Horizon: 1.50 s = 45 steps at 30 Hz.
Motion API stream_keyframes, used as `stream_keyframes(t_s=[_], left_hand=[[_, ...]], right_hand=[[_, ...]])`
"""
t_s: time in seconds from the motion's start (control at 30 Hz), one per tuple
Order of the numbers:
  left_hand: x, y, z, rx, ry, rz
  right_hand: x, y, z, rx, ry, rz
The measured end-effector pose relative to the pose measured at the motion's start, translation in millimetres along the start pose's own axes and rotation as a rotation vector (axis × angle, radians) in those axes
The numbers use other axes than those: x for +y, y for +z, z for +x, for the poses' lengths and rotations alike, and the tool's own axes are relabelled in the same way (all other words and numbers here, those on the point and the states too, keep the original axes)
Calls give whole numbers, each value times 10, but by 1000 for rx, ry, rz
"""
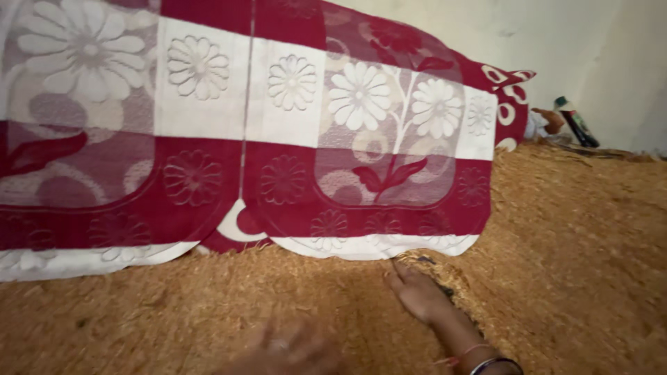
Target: The person folds a large red and white patterned cloth on a floor mat. They smooth the fabric, fold it in half lengthwise, and then fold it again to create a compact bundle.
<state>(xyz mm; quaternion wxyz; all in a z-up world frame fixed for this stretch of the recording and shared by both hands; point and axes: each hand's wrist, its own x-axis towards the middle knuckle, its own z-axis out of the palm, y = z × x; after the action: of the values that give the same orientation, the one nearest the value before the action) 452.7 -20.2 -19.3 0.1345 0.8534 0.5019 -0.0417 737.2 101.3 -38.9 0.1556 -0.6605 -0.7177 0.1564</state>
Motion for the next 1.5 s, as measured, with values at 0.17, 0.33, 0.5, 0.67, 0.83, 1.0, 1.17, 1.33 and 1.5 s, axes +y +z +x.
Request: stream_keyframes(t_s=[0.17,0.33,0.5,0.67,0.83,1.0,1.17,1.33,1.5], left_hand=[[-362,-125,-631,3,16,-148],[-240,-495,-1381,58,-31,-363],[-1156,-537,-2057,159,-273,-419],[-2714,-26,-2741,360,-460,-155],[-3043,287,-3378,127,-811,185],[-2861,226,-3363,128,-843,147],[-2834,189,-3363,146,-827,147],[-2778,183,-3385,197,-810,132],[-2745,203,-3394,213,-808,136]], right_hand=[[-68,-19,-48,-18,105,35],[-752,298,-116,48,-33,-158],[-2305,985,-743,-108,-593,-61],[-3847,1469,-1491,-263,-1012,-49],[-4106,1515,-1265,-301,-843,-98],[-4190,1641,-901,-318,-627,-241],[-4151,1814,-762,-298,-662,-175],[-4021,1956,-573,-132,-760,-77],[-3965,2046,-479,-117,-782,-66]])
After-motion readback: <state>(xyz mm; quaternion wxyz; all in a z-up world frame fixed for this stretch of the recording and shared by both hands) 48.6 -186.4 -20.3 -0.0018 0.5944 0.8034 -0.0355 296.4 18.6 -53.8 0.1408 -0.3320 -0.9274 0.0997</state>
